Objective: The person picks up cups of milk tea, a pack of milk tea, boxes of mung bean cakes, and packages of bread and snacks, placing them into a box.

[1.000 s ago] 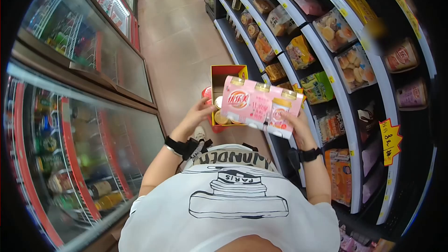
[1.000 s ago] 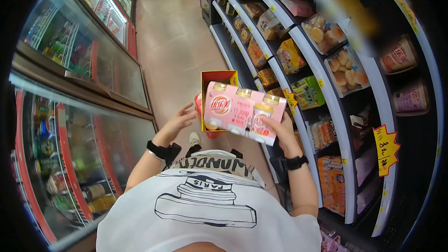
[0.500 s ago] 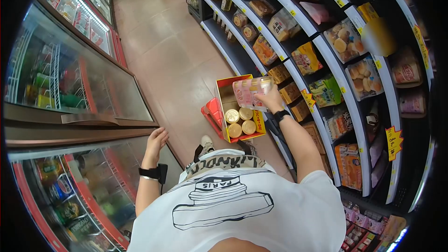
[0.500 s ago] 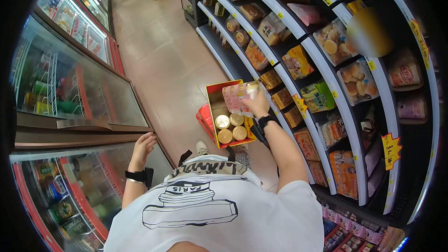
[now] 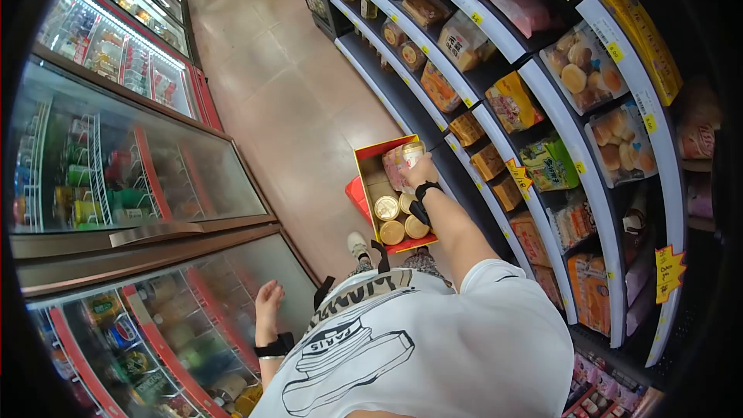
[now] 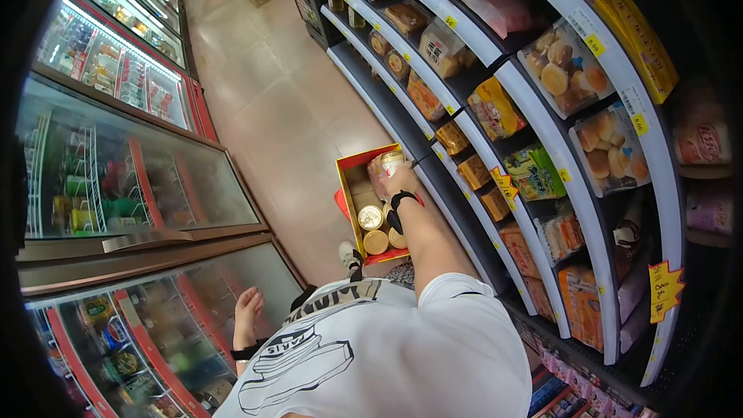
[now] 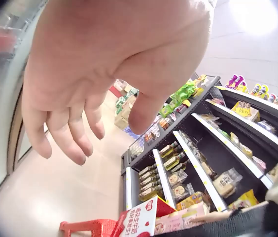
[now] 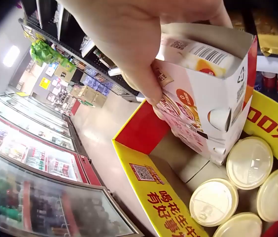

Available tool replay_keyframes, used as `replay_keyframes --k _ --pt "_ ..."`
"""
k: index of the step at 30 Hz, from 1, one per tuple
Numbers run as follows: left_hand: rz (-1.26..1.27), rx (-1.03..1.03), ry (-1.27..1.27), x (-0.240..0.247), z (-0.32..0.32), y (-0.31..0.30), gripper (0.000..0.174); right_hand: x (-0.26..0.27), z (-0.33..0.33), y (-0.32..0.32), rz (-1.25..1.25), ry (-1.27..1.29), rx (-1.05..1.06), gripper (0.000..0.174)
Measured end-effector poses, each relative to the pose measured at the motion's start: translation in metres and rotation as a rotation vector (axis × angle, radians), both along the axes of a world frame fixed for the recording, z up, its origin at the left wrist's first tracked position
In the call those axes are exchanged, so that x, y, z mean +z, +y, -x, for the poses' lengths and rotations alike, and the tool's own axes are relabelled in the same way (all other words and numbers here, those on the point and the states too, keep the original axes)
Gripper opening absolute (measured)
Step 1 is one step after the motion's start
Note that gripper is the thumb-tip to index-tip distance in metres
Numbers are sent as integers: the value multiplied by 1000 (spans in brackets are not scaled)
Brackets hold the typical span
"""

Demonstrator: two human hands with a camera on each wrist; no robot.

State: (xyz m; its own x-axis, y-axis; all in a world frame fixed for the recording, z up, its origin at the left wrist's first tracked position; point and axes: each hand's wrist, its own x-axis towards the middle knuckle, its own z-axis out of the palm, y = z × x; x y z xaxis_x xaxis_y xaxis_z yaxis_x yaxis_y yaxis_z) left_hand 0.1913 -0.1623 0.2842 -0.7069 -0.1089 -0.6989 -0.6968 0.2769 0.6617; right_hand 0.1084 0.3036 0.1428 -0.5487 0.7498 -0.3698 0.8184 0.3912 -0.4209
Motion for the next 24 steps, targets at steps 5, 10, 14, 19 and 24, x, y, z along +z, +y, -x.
replay_keyframes --k 5,10,14,19,24 --pt "57 -57 23 19 -13 9 40 -11 -1 3 61 -48 -9 73" --pt "90 -124 49 38 -1 31 39 -30 -5 8 60 -14 129 71" --pt "39 -227 119 45 22 46 37 -8 -18 3 63 27 129 67" --pt "-58 -436 230 36 67 77 33 1 -67 12 32 180 295 61" --pt "-108 -667 252 48 96 157 33 70 -138 41 149 408 141 76"
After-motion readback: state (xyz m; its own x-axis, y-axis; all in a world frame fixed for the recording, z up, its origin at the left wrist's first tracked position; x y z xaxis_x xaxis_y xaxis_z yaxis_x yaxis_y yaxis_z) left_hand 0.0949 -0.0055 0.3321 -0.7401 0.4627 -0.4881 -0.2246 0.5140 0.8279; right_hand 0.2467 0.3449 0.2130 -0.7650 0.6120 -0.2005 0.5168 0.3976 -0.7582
